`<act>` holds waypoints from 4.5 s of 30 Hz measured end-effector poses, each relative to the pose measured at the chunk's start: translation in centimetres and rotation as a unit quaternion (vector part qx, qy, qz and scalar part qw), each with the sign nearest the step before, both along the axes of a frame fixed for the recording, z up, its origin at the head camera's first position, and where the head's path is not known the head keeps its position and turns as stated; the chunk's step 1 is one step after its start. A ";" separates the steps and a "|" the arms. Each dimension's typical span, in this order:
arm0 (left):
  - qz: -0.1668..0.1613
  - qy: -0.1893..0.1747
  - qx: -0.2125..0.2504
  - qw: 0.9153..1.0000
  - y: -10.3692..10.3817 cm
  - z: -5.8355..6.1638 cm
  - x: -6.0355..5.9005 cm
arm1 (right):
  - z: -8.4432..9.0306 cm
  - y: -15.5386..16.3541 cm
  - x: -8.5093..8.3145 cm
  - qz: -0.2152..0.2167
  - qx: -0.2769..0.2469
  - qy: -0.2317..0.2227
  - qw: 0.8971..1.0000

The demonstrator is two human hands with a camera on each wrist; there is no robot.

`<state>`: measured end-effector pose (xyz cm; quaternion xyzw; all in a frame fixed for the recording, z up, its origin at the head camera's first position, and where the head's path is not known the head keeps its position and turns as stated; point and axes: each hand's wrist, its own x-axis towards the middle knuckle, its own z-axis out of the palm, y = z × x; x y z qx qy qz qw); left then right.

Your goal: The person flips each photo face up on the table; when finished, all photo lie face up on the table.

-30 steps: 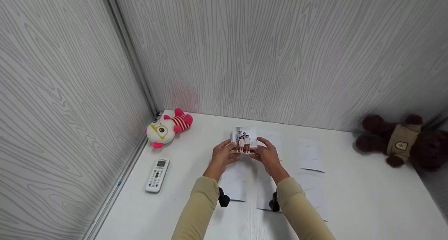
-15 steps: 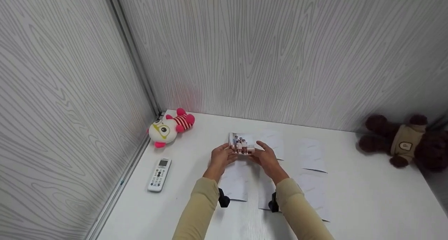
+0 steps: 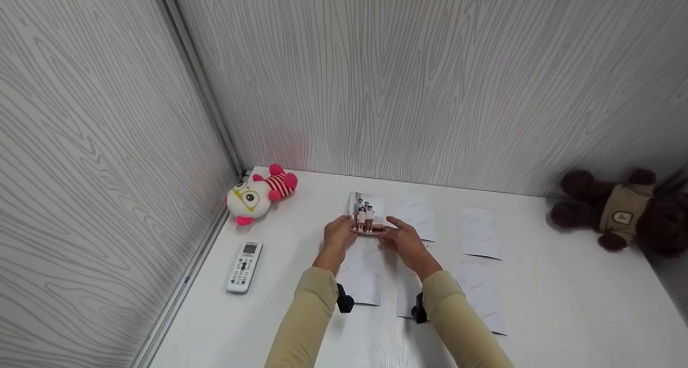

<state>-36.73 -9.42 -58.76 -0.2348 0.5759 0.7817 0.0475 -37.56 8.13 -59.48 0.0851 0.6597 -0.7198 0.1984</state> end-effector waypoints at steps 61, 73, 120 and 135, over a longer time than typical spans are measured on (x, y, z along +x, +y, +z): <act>-0.136 -0.105 -0.048 0.984 -5.5 0.1 10.0 | 1.9 1.5 8.3 0.071 0.035 -0.103 0.992; -0.136 -0.108 -0.020 0.985 -4.5 -0.2 10.1 | 1.9 0.9 8.7 0.061 0.004 -0.115 0.991; -0.097 -0.037 -0.032 0.994 -4.5 -1.5 11.0 | 0.4 0.1 8.5 0.005 0.011 -0.066 0.998; -0.089 0.021 0.005 0.996 -3.6 -0.4 9.9 | 1.3 0.2 7.9 -0.031 -0.016 -0.021 0.999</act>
